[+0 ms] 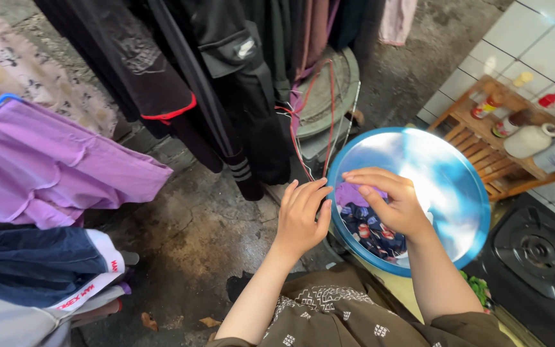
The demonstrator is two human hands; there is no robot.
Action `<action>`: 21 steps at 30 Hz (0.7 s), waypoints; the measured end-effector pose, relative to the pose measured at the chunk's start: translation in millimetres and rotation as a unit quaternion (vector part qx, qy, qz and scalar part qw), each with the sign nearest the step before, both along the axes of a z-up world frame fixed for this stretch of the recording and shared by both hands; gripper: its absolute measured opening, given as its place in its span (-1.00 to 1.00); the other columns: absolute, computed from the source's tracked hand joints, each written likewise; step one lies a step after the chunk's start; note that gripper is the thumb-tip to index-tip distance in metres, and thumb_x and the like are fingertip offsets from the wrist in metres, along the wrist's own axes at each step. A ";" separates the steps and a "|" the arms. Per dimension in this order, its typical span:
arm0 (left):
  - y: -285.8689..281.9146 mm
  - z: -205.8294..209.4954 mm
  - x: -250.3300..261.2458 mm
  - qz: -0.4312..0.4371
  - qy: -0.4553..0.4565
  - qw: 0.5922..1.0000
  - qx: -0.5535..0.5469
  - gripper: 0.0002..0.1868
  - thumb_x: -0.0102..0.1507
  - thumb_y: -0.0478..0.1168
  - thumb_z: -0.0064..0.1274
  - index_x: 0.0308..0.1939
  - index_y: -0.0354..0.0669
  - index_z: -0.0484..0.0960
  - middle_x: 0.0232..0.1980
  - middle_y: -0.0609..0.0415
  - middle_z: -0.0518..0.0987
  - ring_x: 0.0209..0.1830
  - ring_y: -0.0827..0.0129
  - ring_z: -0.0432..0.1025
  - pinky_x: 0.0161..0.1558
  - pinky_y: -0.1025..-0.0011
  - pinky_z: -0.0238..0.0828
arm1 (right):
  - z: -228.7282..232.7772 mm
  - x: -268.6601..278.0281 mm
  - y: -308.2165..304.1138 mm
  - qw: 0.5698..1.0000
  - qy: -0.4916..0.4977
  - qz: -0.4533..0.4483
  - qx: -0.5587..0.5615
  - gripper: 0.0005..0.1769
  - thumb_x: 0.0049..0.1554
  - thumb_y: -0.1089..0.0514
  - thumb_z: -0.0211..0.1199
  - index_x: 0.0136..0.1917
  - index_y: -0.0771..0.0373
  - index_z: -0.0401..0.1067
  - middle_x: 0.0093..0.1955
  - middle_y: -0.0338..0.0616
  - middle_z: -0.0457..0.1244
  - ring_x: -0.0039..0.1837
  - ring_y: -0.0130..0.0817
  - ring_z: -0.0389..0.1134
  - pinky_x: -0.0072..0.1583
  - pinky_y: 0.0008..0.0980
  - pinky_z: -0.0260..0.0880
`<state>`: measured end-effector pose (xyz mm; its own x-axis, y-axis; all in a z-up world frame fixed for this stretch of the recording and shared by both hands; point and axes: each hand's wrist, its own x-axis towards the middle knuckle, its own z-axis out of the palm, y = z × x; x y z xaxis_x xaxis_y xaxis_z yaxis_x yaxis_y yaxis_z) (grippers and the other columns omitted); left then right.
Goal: The person takes wet clothes from a blue basin and hangs them on a blue radial drying rack. They handle a dark floral garment, a purple cloth, and a white cloth, spreading each on the rack arms to dry.
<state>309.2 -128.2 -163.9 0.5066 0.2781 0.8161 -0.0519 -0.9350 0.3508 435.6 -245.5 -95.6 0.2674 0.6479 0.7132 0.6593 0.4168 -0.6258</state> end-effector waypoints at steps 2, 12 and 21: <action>-4.2 -11.7 6.1 -0.011 0.020 1.000 -0.005 -0.81 0.23 -0.20 -0.11 -0.13 -0.12 0.53 -0.06 0.05 0.51 -0.07 0.23 0.43 0.14 0.18 0.13 | -8.6 4.3 -6.6 1.000 0.000 -0.017 -0.014 -0.81 0.10 0.29 0.03 -0.08 0.42 0.43 -0.08 0.08 0.32 -0.02 -0.05 0.37 -0.03 -0.18 0.34; -20.4 -51.8 30.7 -0.049 0.101 0.994 0.001 -0.80 0.21 -0.21 -0.10 -0.13 -0.14 0.50 0.01 0.00 0.47 0.07 0.15 0.35 0.09 0.15 0.15 | -76.5 36.3 -46.5 0.984 0.051 -0.077 -0.153 -0.79 0.11 0.22 0.05 -0.05 0.23 0.48 -0.06 -0.05 0.34 -0.01 -0.12 0.36 0.00 -0.17 0.32; -28.0 -86.6 43.3 -0.096 0.200 0.974 -0.048 -0.71 0.21 -0.15 -0.13 -0.04 -0.15 0.48 0.17 -0.11 0.36 0.29 0.01 0.14 0.19 -0.04 -0.04 | -112.2 57.3 -58.3 0.957 0.025 -0.082 -0.277 -0.81 0.11 0.15 0.07 -0.07 0.18 0.48 -0.11 -0.04 0.34 -0.03 -0.05 0.36 -0.01 -0.15 0.35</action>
<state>352.5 -156.2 -250.5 0.8291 0.2130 0.5169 -0.0628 -0.8833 0.4646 492.9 -303.8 -207.7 0.4222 0.8699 0.2551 0.6505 -0.0947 -0.7536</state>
